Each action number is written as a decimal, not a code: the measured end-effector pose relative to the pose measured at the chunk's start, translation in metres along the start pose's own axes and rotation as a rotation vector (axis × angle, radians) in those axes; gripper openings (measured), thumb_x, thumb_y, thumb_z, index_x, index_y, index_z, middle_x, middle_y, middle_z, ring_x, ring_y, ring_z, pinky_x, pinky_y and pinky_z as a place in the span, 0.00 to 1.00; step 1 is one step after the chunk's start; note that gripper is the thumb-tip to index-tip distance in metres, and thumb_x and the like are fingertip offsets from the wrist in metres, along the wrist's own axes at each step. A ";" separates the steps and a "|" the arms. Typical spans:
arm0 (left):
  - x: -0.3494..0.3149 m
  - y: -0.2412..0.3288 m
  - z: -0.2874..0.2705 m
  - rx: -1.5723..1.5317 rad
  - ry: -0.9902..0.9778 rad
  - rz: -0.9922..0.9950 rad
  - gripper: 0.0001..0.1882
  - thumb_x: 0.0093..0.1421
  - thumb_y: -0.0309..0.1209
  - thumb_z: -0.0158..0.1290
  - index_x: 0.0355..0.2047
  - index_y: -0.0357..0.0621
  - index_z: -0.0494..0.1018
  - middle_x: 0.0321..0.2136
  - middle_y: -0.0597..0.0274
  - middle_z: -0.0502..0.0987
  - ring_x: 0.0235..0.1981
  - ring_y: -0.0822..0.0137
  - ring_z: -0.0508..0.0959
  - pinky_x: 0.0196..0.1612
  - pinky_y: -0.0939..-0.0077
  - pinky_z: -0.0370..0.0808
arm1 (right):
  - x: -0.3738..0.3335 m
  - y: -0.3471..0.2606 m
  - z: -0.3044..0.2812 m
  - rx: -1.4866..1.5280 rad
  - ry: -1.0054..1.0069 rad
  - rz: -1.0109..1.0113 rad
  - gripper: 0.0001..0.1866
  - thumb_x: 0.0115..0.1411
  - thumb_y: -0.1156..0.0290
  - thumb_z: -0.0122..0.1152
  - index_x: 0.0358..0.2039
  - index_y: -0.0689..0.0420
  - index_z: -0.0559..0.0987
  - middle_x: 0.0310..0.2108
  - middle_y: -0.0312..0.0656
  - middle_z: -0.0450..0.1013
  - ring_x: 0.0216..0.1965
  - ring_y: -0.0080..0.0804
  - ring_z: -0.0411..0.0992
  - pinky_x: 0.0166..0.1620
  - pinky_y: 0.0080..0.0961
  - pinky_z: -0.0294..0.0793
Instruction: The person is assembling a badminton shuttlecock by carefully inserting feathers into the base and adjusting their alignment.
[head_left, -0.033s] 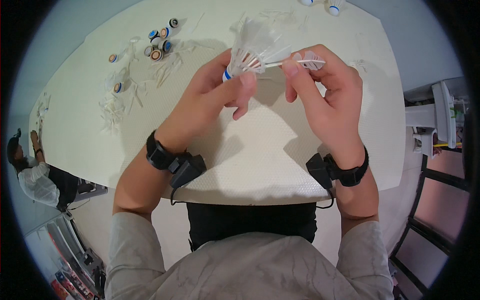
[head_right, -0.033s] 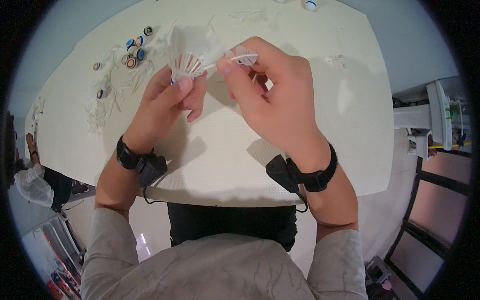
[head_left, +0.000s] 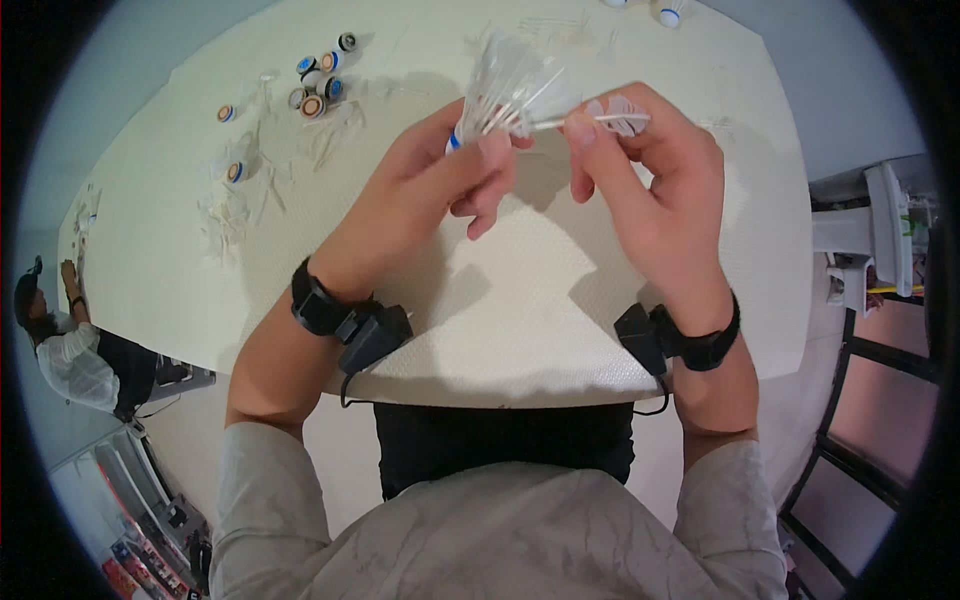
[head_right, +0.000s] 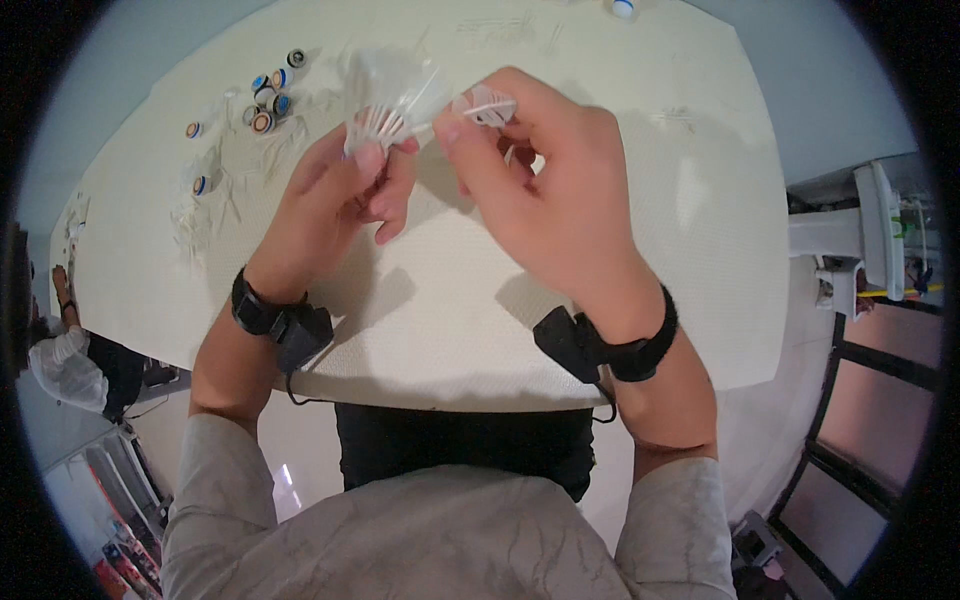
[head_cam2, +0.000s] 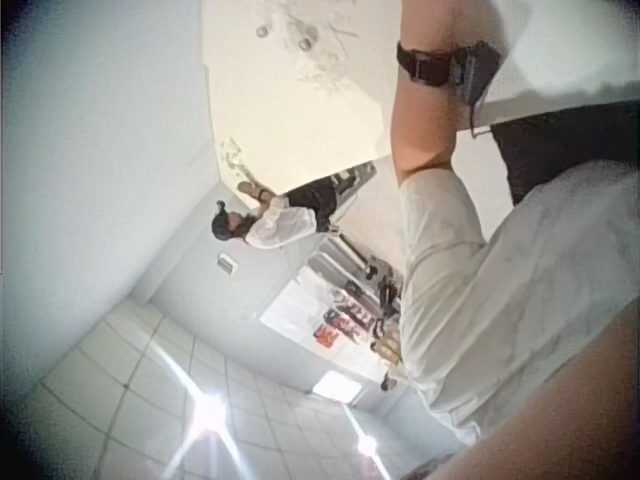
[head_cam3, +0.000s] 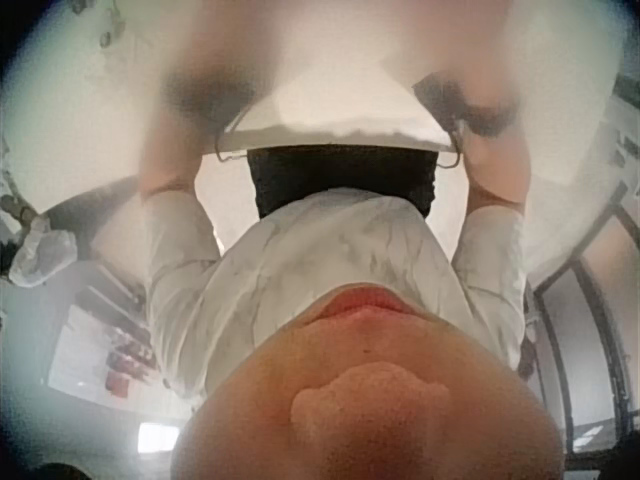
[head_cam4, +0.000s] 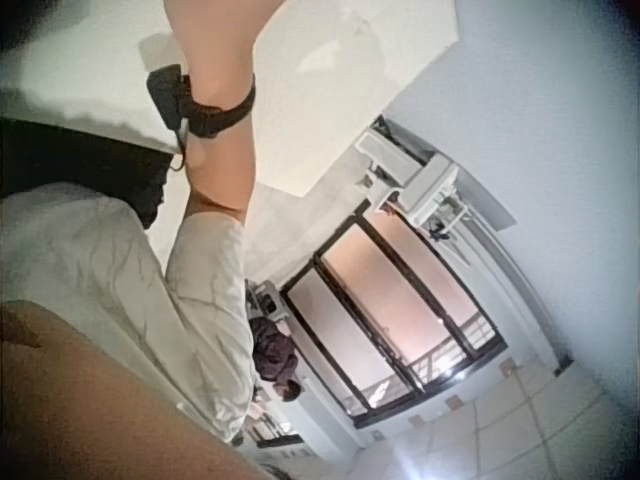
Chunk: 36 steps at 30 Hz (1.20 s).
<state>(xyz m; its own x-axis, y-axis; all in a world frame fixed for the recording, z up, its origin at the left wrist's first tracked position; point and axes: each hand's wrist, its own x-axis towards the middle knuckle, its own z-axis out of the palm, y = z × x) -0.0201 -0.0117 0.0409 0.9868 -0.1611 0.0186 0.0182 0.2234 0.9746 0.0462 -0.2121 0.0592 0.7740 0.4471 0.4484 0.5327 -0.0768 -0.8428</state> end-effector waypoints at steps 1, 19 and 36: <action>0.000 0.003 0.002 -0.021 0.026 -0.085 0.16 0.70 0.43 0.48 0.42 0.41 0.71 0.24 0.69 0.70 0.22 0.78 0.65 0.27 0.82 0.62 | 0.002 0.001 0.000 0.080 -0.020 0.063 0.05 0.62 0.73 0.64 0.31 0.60 0.80 0.18 0.33 0.75 0.17 0.14 0.68 0.22 0.14 0.63; 0.010 0.004 0.001 0.362 0.055 0.107 0.16 0.71 0.40 0.47 0.31 0.41 0.71 0.27 0.64 0.72 0.25 0.75 0.69 0.28 0.84 0.65 | 0.018 0.007 -0.021 -0.215 -0.259 -0.278 0.03 0.63 0.77 0.63 0.36 0.63 0.80 0.34 0.35 0.74 0.36 0.21 0.70 0.39 0.18 0.67; 0.013 -0.004 -0.009 0.798 0.137 0.864 0.19 0.51 0.18 0.67 0.44 0.35 0.76 0.48 0.50 0.77 0.49 0.61 0.79 0.50 0.72 0.77 | 0.010 -0.001 -0.016 0.169 -0.241 0.046 0.04 0.62 0.81 0.62 0.38 0.63 0.80 0.37 0.36 0.74 0.40 0.22 0.69 0.44 0.17 0.67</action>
<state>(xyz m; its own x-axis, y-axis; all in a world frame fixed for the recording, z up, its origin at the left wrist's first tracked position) -0.0055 -0.0061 0.0350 0.6321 -0.1361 0.7628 -0.7212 -0.4634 0.5149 0.0589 -0.2213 0.0697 0.6819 0.6468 0.3417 0.4184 0.0383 -0.9075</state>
